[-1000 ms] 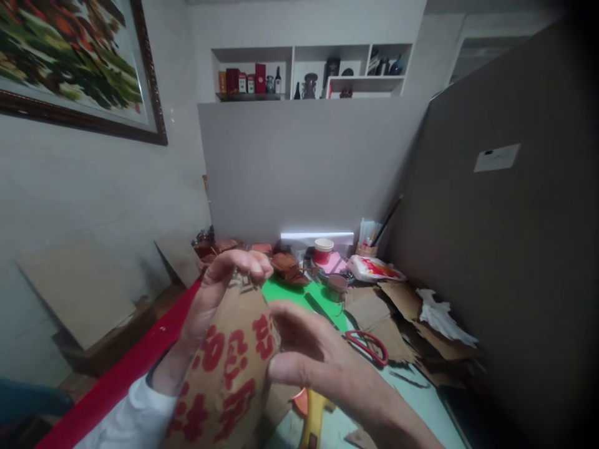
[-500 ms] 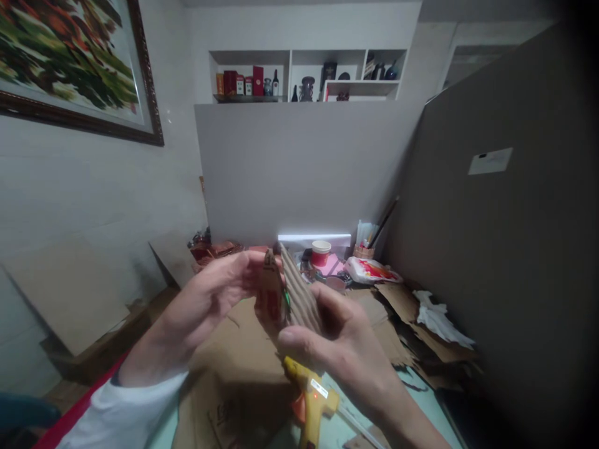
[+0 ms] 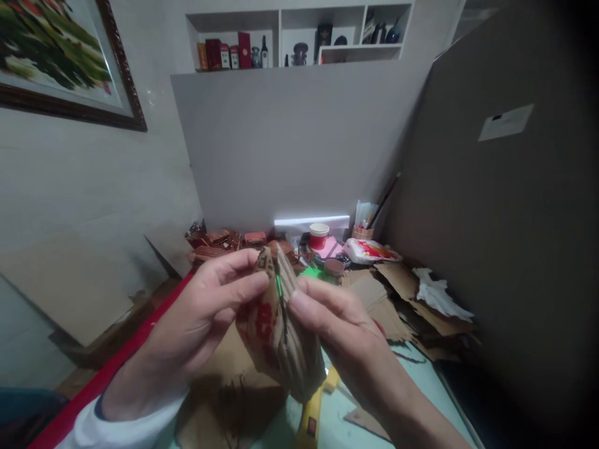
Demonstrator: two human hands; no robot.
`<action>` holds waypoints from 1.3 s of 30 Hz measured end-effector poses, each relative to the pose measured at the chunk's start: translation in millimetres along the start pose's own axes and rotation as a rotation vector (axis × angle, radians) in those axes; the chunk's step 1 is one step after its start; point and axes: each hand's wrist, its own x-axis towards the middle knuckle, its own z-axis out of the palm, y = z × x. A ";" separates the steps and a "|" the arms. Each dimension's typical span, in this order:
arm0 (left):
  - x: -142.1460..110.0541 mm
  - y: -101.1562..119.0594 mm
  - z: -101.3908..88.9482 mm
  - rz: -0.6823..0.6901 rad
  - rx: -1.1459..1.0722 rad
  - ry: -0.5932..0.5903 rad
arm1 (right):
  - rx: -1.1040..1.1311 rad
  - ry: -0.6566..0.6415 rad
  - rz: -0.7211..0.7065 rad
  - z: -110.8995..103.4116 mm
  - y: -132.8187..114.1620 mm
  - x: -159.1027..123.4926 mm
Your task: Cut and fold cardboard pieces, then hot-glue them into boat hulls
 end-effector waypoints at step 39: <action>-24.3 5.0 13.2 0.152 0.198 0.193 | -0.509 -0.110 -0.204 1.0 -20.9 -10.1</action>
